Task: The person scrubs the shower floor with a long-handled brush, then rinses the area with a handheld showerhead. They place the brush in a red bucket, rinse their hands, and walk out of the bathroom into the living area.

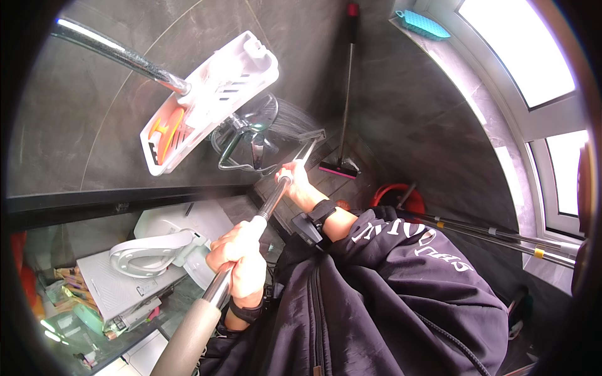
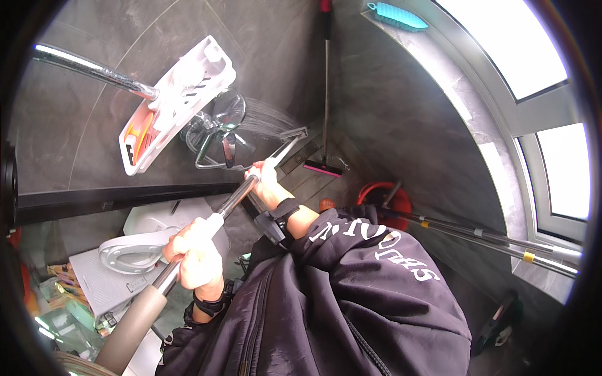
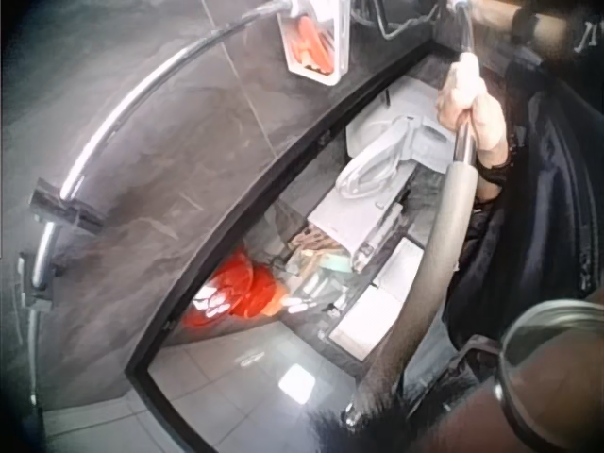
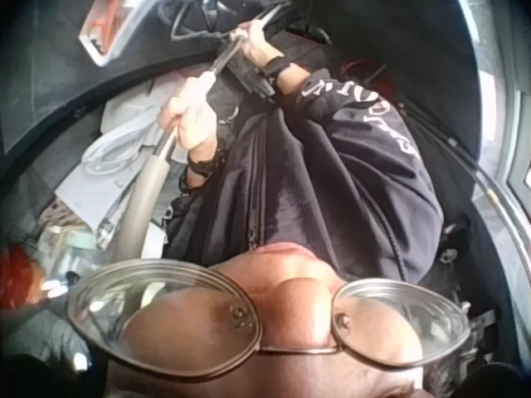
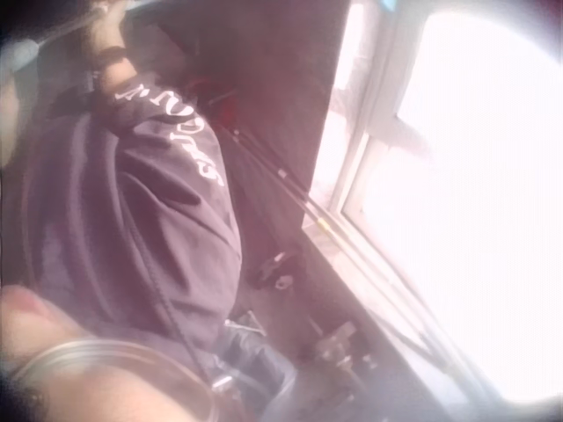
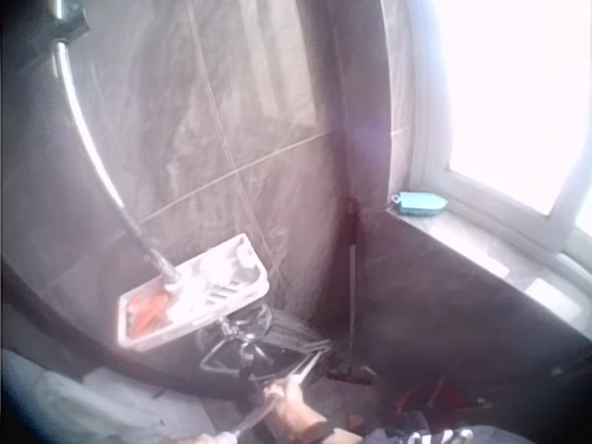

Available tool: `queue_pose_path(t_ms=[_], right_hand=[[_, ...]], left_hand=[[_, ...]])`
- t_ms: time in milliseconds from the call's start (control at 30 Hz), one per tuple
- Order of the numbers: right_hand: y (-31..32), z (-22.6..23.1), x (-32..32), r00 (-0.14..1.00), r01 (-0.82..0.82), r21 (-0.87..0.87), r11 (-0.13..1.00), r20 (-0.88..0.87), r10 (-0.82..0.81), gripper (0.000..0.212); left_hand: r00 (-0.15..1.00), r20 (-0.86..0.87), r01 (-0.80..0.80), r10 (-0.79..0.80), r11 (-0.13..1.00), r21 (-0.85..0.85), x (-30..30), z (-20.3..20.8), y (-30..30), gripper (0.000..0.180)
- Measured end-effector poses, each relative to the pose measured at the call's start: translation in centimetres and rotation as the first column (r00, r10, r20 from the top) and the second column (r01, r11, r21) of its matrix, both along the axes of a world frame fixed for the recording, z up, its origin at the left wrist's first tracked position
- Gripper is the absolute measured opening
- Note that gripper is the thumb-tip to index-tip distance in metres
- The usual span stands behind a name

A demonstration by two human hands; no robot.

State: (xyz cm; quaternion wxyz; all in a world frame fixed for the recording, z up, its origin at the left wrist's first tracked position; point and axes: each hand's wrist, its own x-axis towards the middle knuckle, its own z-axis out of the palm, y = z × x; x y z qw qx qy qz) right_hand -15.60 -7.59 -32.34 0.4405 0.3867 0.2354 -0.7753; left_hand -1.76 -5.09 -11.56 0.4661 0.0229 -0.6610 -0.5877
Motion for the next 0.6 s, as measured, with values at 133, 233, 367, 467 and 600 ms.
queue_pose_path(t_ms=[133, 233, 367, 467, 600], right_hand=[[-0.5, -1.5, -0.1, 0.996, -0.084, -0.077, 0.993, -0.010, 0.084, 0.007], [-0.9, -2.1, -0.3, 0.993, -0.111, -0.072, 0.991, -0.042, 0.109, 0.007], [-1.1, -2.8, -0.4, 0.989, -0.145, -0.044, 0.988, -0.045, 0.143, 0.008], [-1.1, -3.8, -0.6, 0.988, -0.145, -0.009, 0.989, -0.063, 0.144, 0.008], [-1.1, -5.4, -1.7, 0.987, -0.146, 0.019, 0.989, -0.068, 0.147, 0.008]], left_hand=[[0.996, -0.027, -0.078, 0.081, 0.994, 0.074, 1.3, 2.0, 0.2, 0.017], [0.999, -0.010, -0.045, 0.046, 0.993, 0.112, 2.6, 3.3, 0.6, 0.018], [0.997, -0.065, -0.037, 0.044, 0.994, 0.104, 3.5, 4.9, 1.0, 0.022], [0.995, -0.085, -0.047, 0.056, 0.994, 0.102, 4.4, 6.9, 1.3, 0.025], [0.988, -0.152, 0.061, -0.031, 0.978, 0.198, 7.2, 10.4, 1.0, 0.027]])
